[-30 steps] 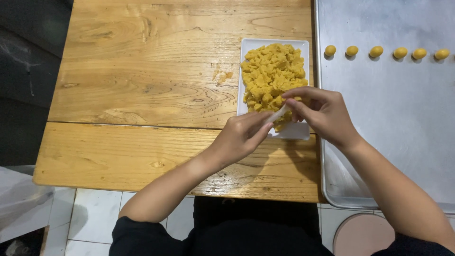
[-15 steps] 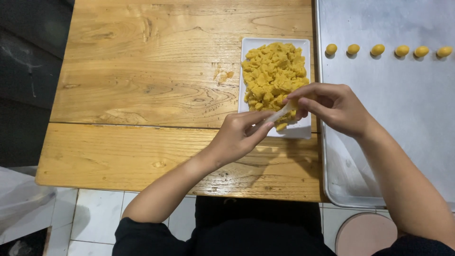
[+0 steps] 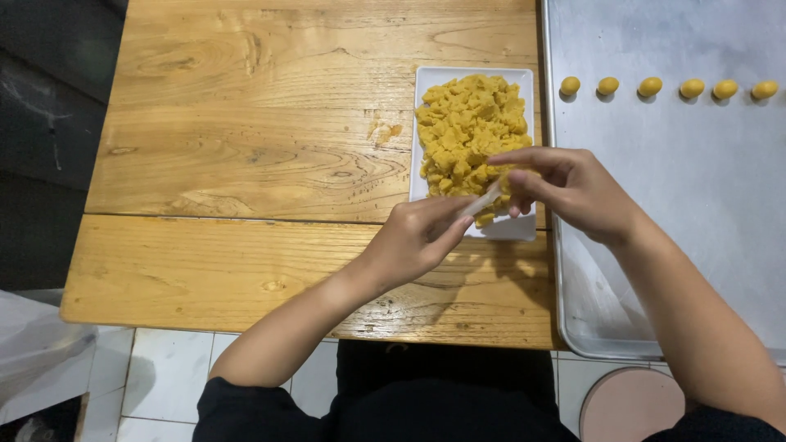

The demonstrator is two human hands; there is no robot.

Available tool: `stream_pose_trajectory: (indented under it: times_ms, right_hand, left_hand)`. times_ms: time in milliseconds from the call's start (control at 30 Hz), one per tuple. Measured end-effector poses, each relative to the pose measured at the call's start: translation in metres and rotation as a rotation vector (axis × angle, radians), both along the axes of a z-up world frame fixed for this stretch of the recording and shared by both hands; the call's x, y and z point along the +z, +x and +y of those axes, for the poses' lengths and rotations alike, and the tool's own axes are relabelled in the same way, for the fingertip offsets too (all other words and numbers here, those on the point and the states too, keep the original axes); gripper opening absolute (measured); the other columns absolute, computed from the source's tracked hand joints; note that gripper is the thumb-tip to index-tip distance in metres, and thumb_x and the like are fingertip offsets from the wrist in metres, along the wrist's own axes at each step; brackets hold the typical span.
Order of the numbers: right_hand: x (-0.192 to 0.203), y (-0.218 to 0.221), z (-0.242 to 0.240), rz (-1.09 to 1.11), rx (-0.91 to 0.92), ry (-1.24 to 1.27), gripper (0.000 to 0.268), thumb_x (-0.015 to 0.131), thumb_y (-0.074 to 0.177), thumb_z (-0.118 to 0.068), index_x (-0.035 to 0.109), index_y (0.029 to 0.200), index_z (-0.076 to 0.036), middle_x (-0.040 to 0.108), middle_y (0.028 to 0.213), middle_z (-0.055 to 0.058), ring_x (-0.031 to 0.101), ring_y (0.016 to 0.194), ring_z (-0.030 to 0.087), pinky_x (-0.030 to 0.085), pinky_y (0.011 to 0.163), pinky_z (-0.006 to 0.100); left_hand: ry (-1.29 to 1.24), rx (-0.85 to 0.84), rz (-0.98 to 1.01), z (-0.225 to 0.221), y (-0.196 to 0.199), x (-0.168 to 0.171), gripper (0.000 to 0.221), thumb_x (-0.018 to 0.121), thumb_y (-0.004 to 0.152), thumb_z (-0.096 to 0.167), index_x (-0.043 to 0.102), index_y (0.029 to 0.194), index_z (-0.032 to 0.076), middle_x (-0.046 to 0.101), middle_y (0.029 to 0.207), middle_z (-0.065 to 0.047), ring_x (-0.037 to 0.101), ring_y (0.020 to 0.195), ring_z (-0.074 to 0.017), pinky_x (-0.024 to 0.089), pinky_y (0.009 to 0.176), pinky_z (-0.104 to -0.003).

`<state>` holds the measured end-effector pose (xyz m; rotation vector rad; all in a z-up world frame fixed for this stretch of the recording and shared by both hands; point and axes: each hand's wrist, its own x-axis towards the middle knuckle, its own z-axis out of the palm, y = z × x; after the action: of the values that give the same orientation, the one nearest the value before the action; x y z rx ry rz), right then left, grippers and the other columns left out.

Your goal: Portioning dough with a spatula, rolling it into balls by hand, and arranging them on a baking tray.

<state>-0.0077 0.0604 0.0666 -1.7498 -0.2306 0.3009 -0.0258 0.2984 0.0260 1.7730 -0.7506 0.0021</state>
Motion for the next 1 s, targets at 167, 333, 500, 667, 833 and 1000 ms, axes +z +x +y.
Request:
stream_pose_trajectory:
  times_ms: [167, 333, 500, 667, 833, 1000]
  right_hand:
    - [-0.006, 0.001, 0.001, -0.056, -0.031, -0.034, 0.021, 0.061, 0.098, 0.000, 0.071, 0.112, 0.012, 0.067, 0.067, 0.018, 0.069, 0.056, 0.023, 0.059, 0.059, 0.033]
    - [0.001, 0.000, 0.002, -0.040, -0.028, -0.026, 0.022, 0.060, 0.099, -0.003, 0.071, 0.114, 0.010, 0.069, 0.069, 0.018, 0.069, 0.057, 0.023, 0.058, 0.060, 0.033]
    - [0.013, -0.001, 0.003, -0.072, 0.045, -0.102, 0.054, 0.074, 0.083, -0.006, 0.062, 0.135, 0.003, 0.072, 0.105, 0.026, 0.075, 0.082, 0.036, 0.064, 0.074, 0.042]
    - [0.008, -0.004, 0.004, -0.131, 0.000, -0.164, 0.040, 0.074, 0.084, 0.001, 0.068, 0.124, 0.006, 0.073, 0.094, 0.025, 0.075, 0.079, 0.036, 0.064, 0.074, 0.044]
    - [0.015, -0.002, 0.005, -0.052, 0.003, -0.121, 0.040, 0.076, 0.081, 0.003, 0.070, 0.120, 0.007, 0.073, 0.086, 0.023, 0.074, 0.075, 0.032, 0.064, 0.075, 0.044]
    - [0.007, -0.006, 0.007, -0.151, -0.037, -0.186, 0.028, 0.075, 0.086, 0.002, 0.073, 0.114, 0.006, 0.071, 0.077, 0.021, 0.072, 0.069, 0.029, 0.063, 0.073, 0.040]
  left_hand:
    - [0.020, -0.016, 0.001, -0.001, 0.001, -0.002, 0.028, 0.064, 0.100, 0.015, 0.070, 0.123, 0.001, 0.077, 0.097, -0.021, 0.076, 0.089, -0.0352, 0.061, 0.069, -0.036]
    - [0.019, -0.009, 0.047, 0.000, 0.000, 0.004, 0.028, 0.065, 0.099, 0.016, 0.071, 0.123, 0.003, 0.077, 0.094, -0.020, 0.076, 0.085, -0.0335, 0.060, 0.064, -0.034]
    - [-0.045, 0.005, 0.165, 0.001, -0.003, 0.015, 0.028, 0.065, 0.099, 0.020, 0.072, 0.121, 0.005, 0.077, 0.091, -0.016, 0.074, 0.079, -0.0188, 0.055, 0.058, -0.029]
    - [-0.080, -0.012, 0.212, 0.001, 0.001, 0.009, 0.028, 0.066, 0.099, 0.021, 0.073, 0.121, 0.006, 0.078, 0.091, -0.015, 0.071, 0.078, -0.0139, 0.056, 0.058, -0.026]
    - [-0.057, -0.025, 0.191, 0.001, 0.001, 0.006, 0.028, 0.065, 0.099, 0.021, 0.073, 0.123, 0.007, 0.078, 0.096, -0.016, 0.074, 0.083, -0.0177, 0.057, 0.060, -0.027]
    - [-0.008, -0.009, 0.080, 0.000, 0.002, 0.001, 0.028, 0.065, 0.099, 0.018, 0.071, 0.122, 0.002, 0.077, 0.100, -0.022, 0.076, 0.089, -0.0335, 0.061, 0.065, -0.034]
